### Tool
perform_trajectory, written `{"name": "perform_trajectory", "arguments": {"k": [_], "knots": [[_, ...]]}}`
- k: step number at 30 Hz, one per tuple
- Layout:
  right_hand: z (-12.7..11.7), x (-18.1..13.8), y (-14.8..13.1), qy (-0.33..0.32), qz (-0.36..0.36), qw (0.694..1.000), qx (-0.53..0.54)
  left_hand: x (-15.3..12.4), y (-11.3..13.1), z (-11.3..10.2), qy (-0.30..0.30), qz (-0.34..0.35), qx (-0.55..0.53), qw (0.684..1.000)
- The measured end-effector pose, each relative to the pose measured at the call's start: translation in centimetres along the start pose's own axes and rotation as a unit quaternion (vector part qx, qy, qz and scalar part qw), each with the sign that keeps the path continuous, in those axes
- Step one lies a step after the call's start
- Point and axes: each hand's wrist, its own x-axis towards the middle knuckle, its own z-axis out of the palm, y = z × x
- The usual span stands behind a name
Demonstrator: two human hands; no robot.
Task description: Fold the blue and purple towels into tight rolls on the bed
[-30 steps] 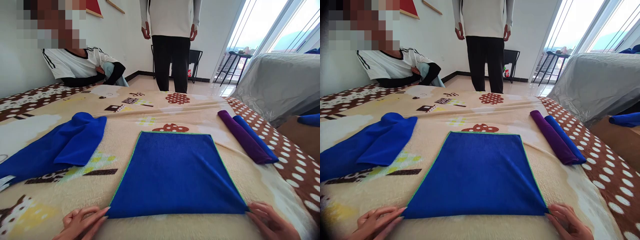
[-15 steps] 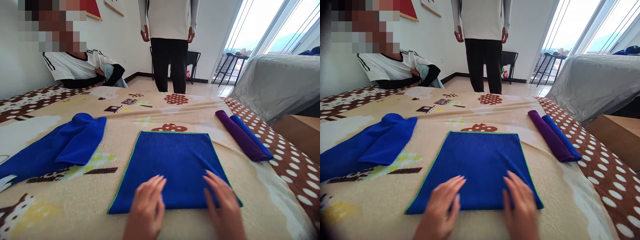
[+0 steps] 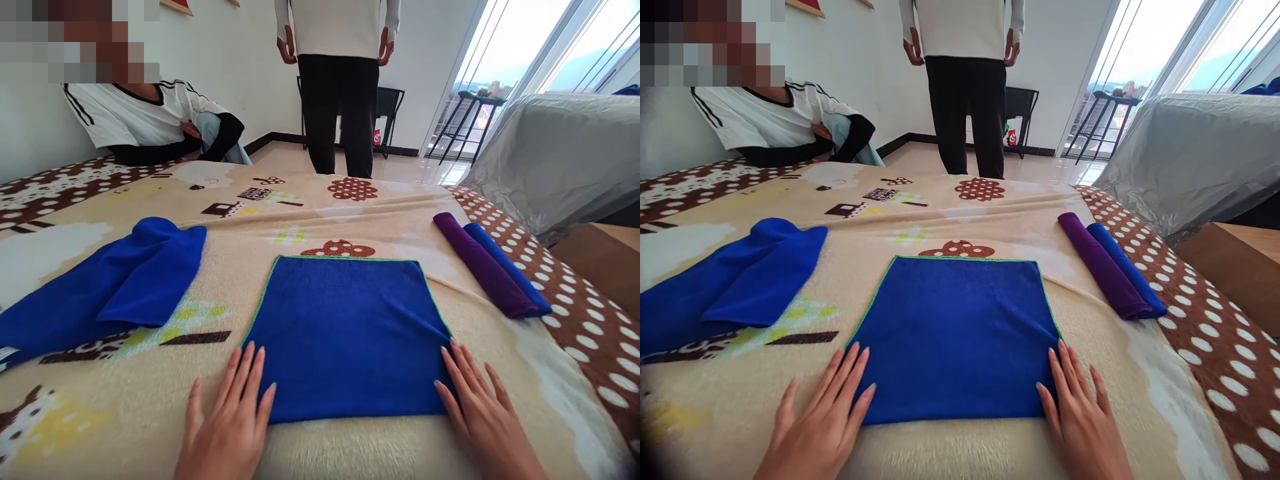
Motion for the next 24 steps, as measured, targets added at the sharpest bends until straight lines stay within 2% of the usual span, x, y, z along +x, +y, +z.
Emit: {"name": "perform_trajectory", "arguments": {"k": [2, 4, 6, 7, 9, 13, 15, 16, 17, 19, 22, 24], "knots": [[-0.1, 3.7, -3.2, -0.022, -0.034, 0.999, 0.03, 3.4, 3.5, 0.4, -0.014, 0.055, -0.025, 0.998], [0.5, 8.1, -6.7, -0.082, -0.091, 0.989, 0.082, 7.5, 7.0, 1.5, -0.078, 0.127, -0.066, 0.987], [1.7, 11.7, -8.6, -0.122, -0.123, 0.979, 0.111, 10.8, 8.8, 2.8, -0.123, 0.157, -0.084, 0.976], [2.3, 12.9, -8.7, -0.13, -0.127, 0.977, 0.115, 12.0, 8.7, 3.4, -0.131, 0.157, -0.085, 0.975], [3.5, 13.8, -6.8, -0.128, -0.11, 0.98, 0.108, 13.0, 6.5, 4.2, -0.126, 0.127, -0.075, 0.981], [4.0, 12.2, 0.7, -0.117, -0.027, 0.99, 0.079, 11.8, -1.0, 4.0, -0.115, 0.022, -0.044, 0.992], [3.8, 11.7, 3.0, -0.112, 0.01, 0.992, 0.063, 11.4, -3.0, 3.3, -0.121, -0.011, -0.03, 0.992], [3.7, 11.8, 3.4, -0.108, 0.021, 0.992, 0.057, 11.6, -3.1, 3.1, -0.125, -0.02, -0.025, 0.992], [3.7, 12.2, 3.0, -0.105, 0.027, 0.993, 0.052, 12.1, -2.6, 2.9, -0.126, -0.021, -0.021, 0.992], [3.8, 13.7, 0.6, -0.1, 0.015, 0.994, 0.052, 13.8, 0.0, 3.1, -0.126, 0.005, -0.022, 0.992], [4.6, 17.3, -5.1, -0.114, -0.055, 0.989, 0.073, 17.2, 5.0, 4.4, -0.132, 0.102, -0.043, 0.985], [5.3, 19.4, -7.6, -0.127, -0.11, 0.982, 0.089, 19.0, 6.8, 5.6, -0.137, 0.151, -0.055, 0.977]]}}
